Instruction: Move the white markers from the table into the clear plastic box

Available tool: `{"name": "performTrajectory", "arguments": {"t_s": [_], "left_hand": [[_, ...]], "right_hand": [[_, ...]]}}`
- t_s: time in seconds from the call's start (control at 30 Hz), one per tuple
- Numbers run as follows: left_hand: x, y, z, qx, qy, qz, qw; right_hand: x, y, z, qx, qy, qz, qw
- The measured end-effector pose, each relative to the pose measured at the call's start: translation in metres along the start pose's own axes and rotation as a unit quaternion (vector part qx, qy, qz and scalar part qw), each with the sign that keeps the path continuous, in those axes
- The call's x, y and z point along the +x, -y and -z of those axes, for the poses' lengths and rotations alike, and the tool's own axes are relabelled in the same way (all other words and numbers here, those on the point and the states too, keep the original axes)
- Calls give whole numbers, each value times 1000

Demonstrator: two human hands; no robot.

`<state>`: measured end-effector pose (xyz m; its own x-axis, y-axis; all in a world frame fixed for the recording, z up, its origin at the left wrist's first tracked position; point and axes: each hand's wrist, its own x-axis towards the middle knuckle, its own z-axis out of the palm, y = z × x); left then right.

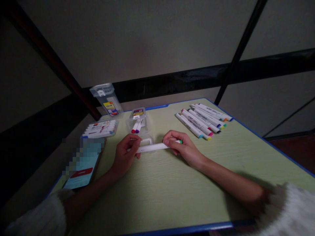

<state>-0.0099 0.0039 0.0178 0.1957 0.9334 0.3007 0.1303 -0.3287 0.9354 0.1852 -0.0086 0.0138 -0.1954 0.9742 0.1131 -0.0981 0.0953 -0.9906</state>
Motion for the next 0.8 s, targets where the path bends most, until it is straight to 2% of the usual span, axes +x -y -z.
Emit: {"name": "performTrajectory", "arguments": {"t_s": [0.5,0.8], "left_hand": [[-1,-2,-2,-2,-23,-13,1000],[-2,3,1,-1,12,-23,1000]], "right_hand": [[3,1,-2,40,-5,-49,998],[1,3,-3,34,13,-42,998]]}}
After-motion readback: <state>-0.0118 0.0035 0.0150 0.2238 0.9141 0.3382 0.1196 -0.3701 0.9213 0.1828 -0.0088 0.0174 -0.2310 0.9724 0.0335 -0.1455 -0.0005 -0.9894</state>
